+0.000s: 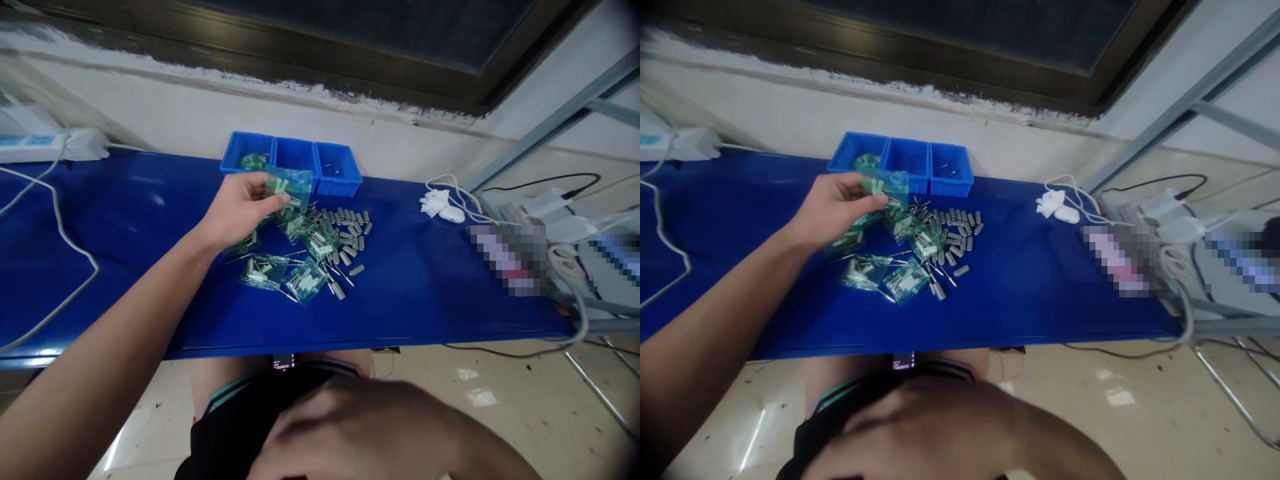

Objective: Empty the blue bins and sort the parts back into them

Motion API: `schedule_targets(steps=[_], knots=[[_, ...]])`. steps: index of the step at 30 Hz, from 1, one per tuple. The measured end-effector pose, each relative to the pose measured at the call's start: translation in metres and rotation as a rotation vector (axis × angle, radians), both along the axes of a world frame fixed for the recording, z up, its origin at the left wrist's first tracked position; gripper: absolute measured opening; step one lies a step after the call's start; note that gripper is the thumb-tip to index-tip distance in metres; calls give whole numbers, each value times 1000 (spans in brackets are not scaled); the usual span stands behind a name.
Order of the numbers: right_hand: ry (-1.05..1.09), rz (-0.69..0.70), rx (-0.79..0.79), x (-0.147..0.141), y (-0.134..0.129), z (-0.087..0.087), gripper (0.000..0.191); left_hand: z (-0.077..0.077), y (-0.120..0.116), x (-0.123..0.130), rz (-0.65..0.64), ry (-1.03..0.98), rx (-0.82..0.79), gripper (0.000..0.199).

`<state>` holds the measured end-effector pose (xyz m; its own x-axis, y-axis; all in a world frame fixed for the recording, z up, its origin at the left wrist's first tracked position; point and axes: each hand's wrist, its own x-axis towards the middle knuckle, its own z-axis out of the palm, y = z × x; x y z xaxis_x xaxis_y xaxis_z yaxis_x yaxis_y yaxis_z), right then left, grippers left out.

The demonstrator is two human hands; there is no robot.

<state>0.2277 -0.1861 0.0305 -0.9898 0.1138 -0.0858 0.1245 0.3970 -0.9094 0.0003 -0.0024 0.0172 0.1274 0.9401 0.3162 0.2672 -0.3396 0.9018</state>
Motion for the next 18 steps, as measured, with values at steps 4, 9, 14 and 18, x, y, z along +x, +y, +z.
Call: schedule_targets(steps=[4, 9, 14, 18], knots=[[346, -783, 355, -1, 87, 50, 26, -3, 2, -2, -50, -41, 26, 26], [400, -1115, 520, -3, 183, 17, 45, -7, 9, -7, -24, -6, 67, 31], [451, -1036, 430, -4, 192, -14, 32, -6, 6, -3, -142, -21, 69, 30], [537, -1108, 473, -6, 185, -14, 37, -4, 2, 3, -141, 4, 132, 32]])
